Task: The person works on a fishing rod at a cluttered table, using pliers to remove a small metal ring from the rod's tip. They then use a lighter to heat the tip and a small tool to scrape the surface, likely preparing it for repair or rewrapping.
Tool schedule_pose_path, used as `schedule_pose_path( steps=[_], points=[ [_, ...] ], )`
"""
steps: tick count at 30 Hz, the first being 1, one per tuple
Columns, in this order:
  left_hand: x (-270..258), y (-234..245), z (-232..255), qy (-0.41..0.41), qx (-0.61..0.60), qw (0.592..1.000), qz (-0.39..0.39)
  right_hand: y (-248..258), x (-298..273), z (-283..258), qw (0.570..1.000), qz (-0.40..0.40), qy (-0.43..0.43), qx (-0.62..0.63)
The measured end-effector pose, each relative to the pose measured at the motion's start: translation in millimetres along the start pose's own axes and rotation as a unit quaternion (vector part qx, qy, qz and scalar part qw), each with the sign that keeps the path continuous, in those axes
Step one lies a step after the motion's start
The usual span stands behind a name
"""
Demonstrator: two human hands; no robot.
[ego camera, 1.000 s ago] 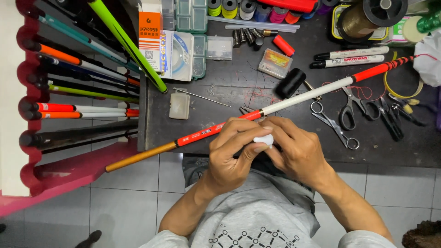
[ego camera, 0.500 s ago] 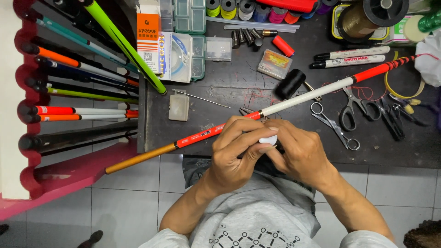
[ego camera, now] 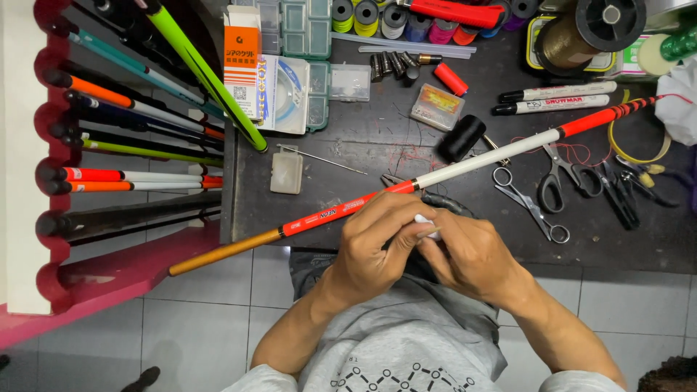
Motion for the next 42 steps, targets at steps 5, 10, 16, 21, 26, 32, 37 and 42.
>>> schedule_pose_path(
  steps=[5,10,16,21,26,32,37,42],
  points=[
    [-0.8,2.2,-1.2,0.004,-0.002,1.0,0.008,2.9,3.7,-7.2,0.999,0.006,0.011,0.036],
    [-2.9,2.6,-3.0,0.002,-0.007,1.0,0.017,-2.7,-1.1,-1.0,0.996,0.005,0.012,0.091],
    [3.1,6.0,-8.5,0.038,-0.035,0.999,0.006,-5.4,-0.5,4.8,0.991,0.012,-0.003,0.136],
    [4.1,11.6,-7.4,0.046,-0.045,0.997,0.03,-4.1,7.7,2.7,0.988,0.008,-0.007,0.155],
    [3.9,15.3,-8.0,0.031,-0.027,0.998,0.045,-10.4,9.0,10.5,0.989,-0.012,-0.011,0.149],
    [-15.2,32.8,-13.2,0.061,0.016,0.991,0.12,2.9,52.6,-4.2,0.994,-0.048,-0.013,0.094],
    [-51.8,37.0,-6.2,0.091,0.07,0.988,0.105,11.6,84.3,18.0,0.996,-0.055,-0.055,0.053],
    [-91.2,42.7,-15.7,0.076,0.119,0.989,0.054,3.4,128.4,35.9,0.998,-0.056,-0.03,0.007]
  ],
)
Point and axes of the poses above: each hand's wrist, its own x-axis towards the middle knuckle, its own y-axis out of the back of the hand, z = x × y, the point moved 10 cm from there along x, towards the middle knuckle, and after that the axes turned 7 degrees about -y, right-handed, at the moved point
